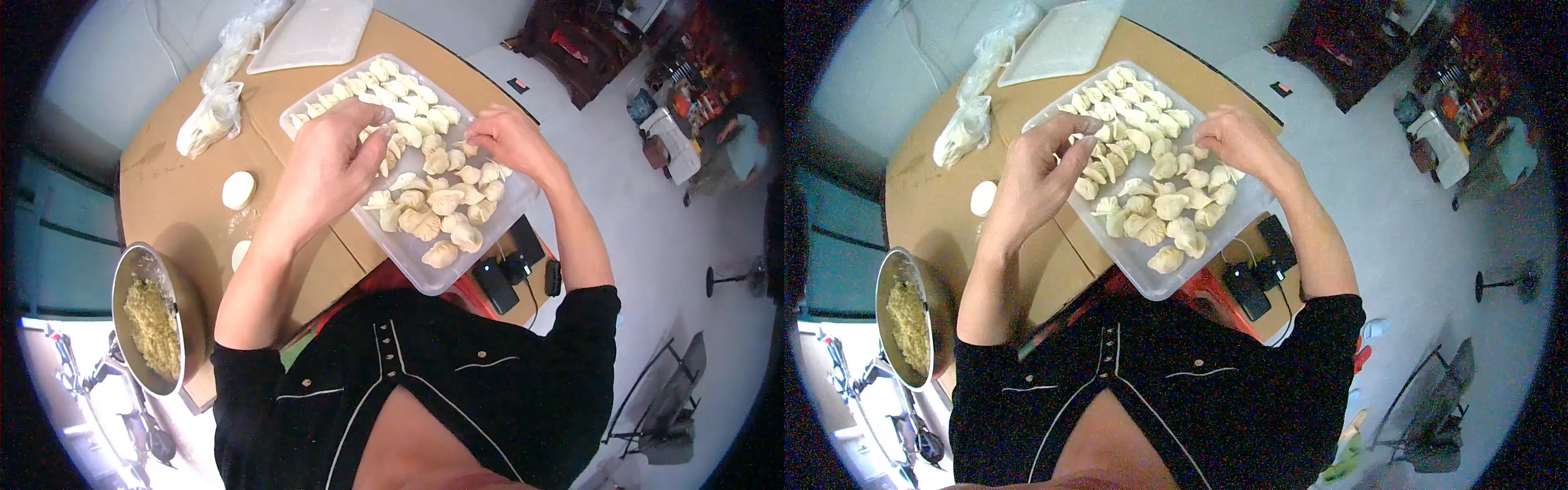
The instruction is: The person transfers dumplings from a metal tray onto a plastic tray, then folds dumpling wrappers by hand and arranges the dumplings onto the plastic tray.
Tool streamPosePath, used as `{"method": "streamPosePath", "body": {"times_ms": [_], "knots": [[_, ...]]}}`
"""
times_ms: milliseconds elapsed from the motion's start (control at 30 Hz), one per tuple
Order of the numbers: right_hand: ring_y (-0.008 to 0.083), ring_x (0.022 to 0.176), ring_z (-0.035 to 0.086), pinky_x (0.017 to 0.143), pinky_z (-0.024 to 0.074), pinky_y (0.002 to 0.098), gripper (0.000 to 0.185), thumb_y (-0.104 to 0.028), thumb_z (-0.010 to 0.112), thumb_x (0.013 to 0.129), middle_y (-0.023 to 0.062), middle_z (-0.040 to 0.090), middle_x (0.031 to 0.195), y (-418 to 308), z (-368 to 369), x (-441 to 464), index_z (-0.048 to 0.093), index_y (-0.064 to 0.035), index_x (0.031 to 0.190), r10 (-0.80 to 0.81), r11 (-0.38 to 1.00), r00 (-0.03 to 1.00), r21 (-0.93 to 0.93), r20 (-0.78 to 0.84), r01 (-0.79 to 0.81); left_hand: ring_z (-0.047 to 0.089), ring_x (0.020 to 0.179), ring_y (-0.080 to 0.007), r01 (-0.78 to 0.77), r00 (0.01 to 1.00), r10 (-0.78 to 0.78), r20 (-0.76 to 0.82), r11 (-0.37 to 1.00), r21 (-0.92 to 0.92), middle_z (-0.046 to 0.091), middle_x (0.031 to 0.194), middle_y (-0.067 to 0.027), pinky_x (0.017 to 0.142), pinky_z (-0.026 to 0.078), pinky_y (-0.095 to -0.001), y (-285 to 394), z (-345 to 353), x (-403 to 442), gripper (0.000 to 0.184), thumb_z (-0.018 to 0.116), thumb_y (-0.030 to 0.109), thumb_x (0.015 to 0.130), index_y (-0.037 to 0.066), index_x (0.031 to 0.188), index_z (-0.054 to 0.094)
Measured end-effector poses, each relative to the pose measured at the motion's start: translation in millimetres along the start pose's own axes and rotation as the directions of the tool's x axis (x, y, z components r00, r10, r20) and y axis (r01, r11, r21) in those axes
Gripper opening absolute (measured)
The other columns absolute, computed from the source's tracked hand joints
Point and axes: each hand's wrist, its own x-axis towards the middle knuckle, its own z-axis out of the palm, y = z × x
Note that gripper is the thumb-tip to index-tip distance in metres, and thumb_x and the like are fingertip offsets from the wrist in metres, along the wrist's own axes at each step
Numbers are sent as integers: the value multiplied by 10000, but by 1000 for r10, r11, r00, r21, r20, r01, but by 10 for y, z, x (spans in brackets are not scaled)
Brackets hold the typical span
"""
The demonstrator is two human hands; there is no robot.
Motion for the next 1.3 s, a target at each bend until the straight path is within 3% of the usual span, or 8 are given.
{"method": "streamPosePath", "body": {"times_ms": [200, 333, 400, 500, 600, 1000, 1067, 1300], "knots": [[281, 850, 577, 742, 465, 364, 97, -63, 630, 778, 106, 618, 780, 30, 10, 74, 660, -17, 857, -35, 994, 999, -104, 3, 35, 604, 651, -292, 0, 999, 0, -32, 1000, -6, 620, 820, -209, 614, 465, -371, -11, -83, -9, 230, 562, 113, 836, -56, 979, 628], [313, 832, 599, 729, 475, 389, 98, -72, 600, 815, 118, 639, 789, -47, 26, 32, 647, -7, 872, 22, 999, 995, -23, -95, -25, 603, 628, -289, -11, 998, 7, -69, 998, -60, 615, 751, -202, 604, 461, -371, -35, -121, -10, 222, 564, 124, 841, -43, 972, 632], [350, 749, 614, 701, 482, 430, 188, -181, 590, 843, 151, 641, 749, -174, 62, 26, 637, 0, 823, 374, 922, 916, -43, -147, -384, 602, 617, -288, 8, 998, -13, -57, 997, -74, 611, 724, -197, 600, 461, -371, -37, -143, -9, 218, 564, 126, 843, -37, 969, 634], [373, 696, 619, 679, 483, 459, 302, -301, 591, 832, 184, 629, 696, -412, 70, 73, 632, -7, 776, 522, 834, 849, -156, -84, -529, 599, 602, -279, 6, 998, -9, -57, 998, -62, 599, 669, -185, 592, 459, -369, -35, -163, -11, 216, 562, 137, 848, -27, 965, 638], [379, 732, 628, 674, 483, 464, 330, -324, 593, 811, 214, 623, 693, -465, 120, 147, 631, -2, 751, 589, 782, 807, -214, -53, -585, 597, 601, -280, -3, 998, 1, -64, 1000, -22, 590, 651, -186, 587, 459, -364, -7, -185, -21, 221, 560, 148, 852, -27, 963, 638], [407, 740, 615, 663, 477, 502, 161, -137, 575, 811, 240, 618, 724, -331, 239, 134, 606, 15, 767, 458, 828, 876, -285, -153, -483, 612, 634, -336, -40, 995, 35, -92, 998, -49, 591, 675, -218, 601, 469, -383, -12, -268, -53, 214, 557, 149, 855, -31, 930, 642], [407, 736, 614, 663, 475, 505, 167, -144, 577, 817, 239, 617, 723, -331, 266, 107, 599, 13, 768, 444, 833, 879, -280, -175, -477, 613, 640, -335, 11, 998, -17, -65, 996, -89, 594, 682, -216, 603, 469, -383, 8, -274, -57, 212, 554, 150, 856, -26, 932, 643], [400, 723, 611, 660, 473, 497, 189, -179, 595, 833, 225, 615, 713, -348, 260, 58, 594, 6, 791, 415, 859, 893, -247, -177, -448, 610, 633, -330, -23, 997, 12, -82, 991, -135, 592, 683, -215, 602, 465, -378, -50, -230, -48, 215, 551, 154, 858, -26, 932, 643]]}}
